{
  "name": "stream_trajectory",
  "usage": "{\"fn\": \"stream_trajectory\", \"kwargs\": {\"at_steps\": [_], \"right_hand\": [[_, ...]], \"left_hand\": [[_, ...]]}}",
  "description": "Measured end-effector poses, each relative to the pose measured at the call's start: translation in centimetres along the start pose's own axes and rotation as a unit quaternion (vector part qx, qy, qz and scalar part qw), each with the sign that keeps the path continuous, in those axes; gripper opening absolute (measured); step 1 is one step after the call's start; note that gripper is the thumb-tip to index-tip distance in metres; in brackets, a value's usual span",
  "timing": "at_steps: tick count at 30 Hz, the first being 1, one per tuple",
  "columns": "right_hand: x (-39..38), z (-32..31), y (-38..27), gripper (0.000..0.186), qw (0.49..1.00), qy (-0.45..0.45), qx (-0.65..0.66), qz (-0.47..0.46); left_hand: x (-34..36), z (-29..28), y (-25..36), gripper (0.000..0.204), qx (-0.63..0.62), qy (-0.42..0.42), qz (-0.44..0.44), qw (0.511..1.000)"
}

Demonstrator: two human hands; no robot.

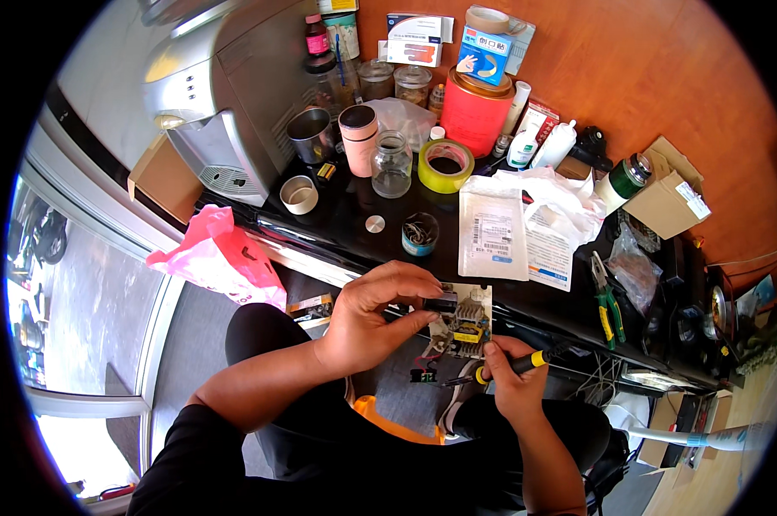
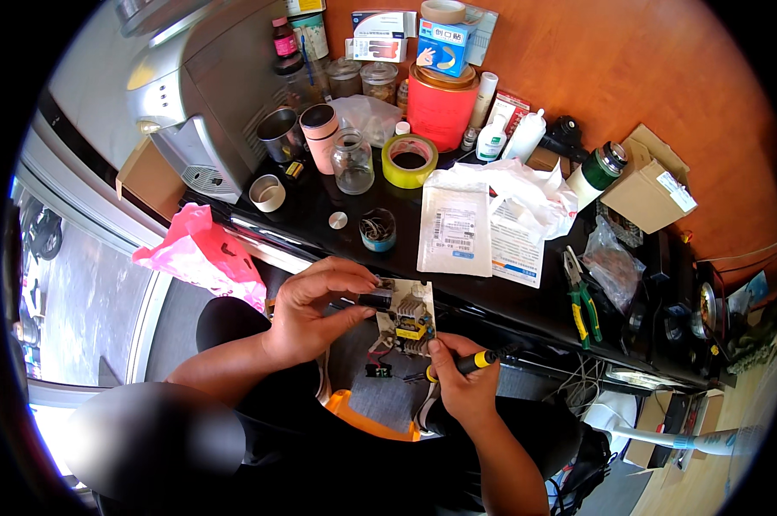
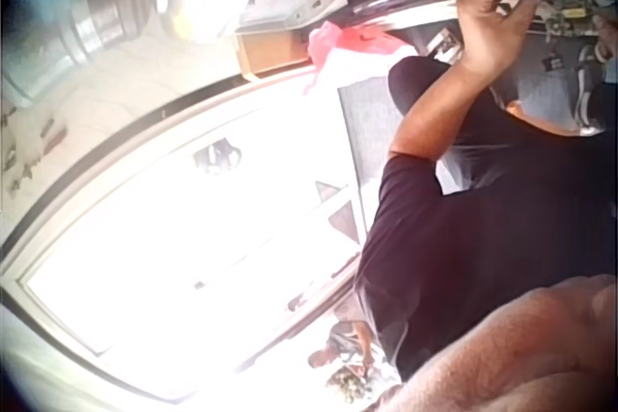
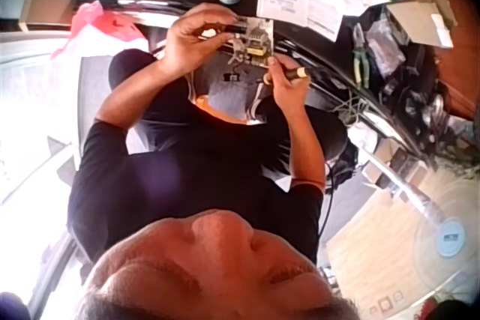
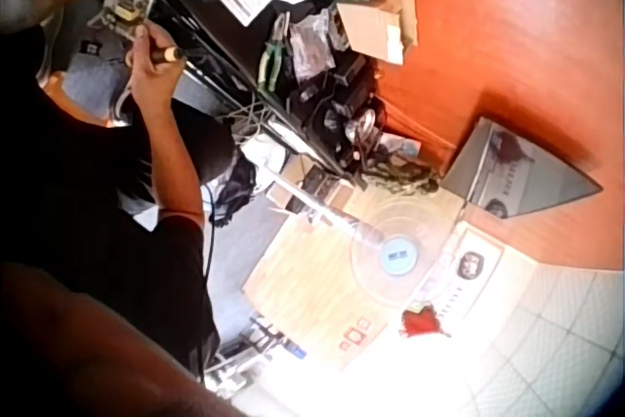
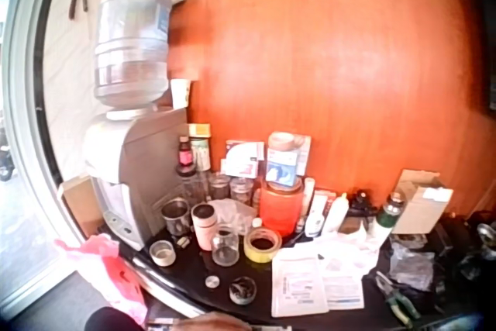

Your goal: The person handles a circuit board, uses a soldering iron to work on the components, and uses pliers to manipulate small wires.

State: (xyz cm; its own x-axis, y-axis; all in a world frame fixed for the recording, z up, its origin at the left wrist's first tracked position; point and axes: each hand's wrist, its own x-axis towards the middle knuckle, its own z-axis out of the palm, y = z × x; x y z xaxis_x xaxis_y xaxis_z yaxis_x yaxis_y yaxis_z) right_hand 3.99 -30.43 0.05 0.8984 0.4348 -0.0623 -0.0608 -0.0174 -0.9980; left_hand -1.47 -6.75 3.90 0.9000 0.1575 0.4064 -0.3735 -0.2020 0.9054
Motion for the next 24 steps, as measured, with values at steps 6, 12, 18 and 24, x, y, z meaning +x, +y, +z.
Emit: {"fn": "stream_trajectory", "kwargs": {"at_steps": [6, 12, 18, 24], "right_hand": [[0.0, -0.1, 0.4, 0.015, 1.0, 0.003, 0.011, -0.01], [-0.2, 0.3, 0.1, 0.013, 0.999, 0.015, -0.017, -0.027], [0.0, 0.2, 0.5, 0.01, 0.97, 0.003, -0.169, -0.173], [0.3, 0.6, -0.3, 0.009, 0.936, 0.02, -0.241, -0.255]], "left_hand": [[-0.2, 0.6, 0.0, 0.032, -0.032, 0.011, -0.035, 0.999], [-1.3, 1.3, 0.2, 0.029, -0.047, 0.038, -0.163, 0.985], [-1.5, 2.2, -0.1, 0.028, -0.154, 0.053, -0.162, 0.973], [-2.1, 2.6, 0.0, 0.027, -0.171, 0.06, -0.189, 0.965]]}}
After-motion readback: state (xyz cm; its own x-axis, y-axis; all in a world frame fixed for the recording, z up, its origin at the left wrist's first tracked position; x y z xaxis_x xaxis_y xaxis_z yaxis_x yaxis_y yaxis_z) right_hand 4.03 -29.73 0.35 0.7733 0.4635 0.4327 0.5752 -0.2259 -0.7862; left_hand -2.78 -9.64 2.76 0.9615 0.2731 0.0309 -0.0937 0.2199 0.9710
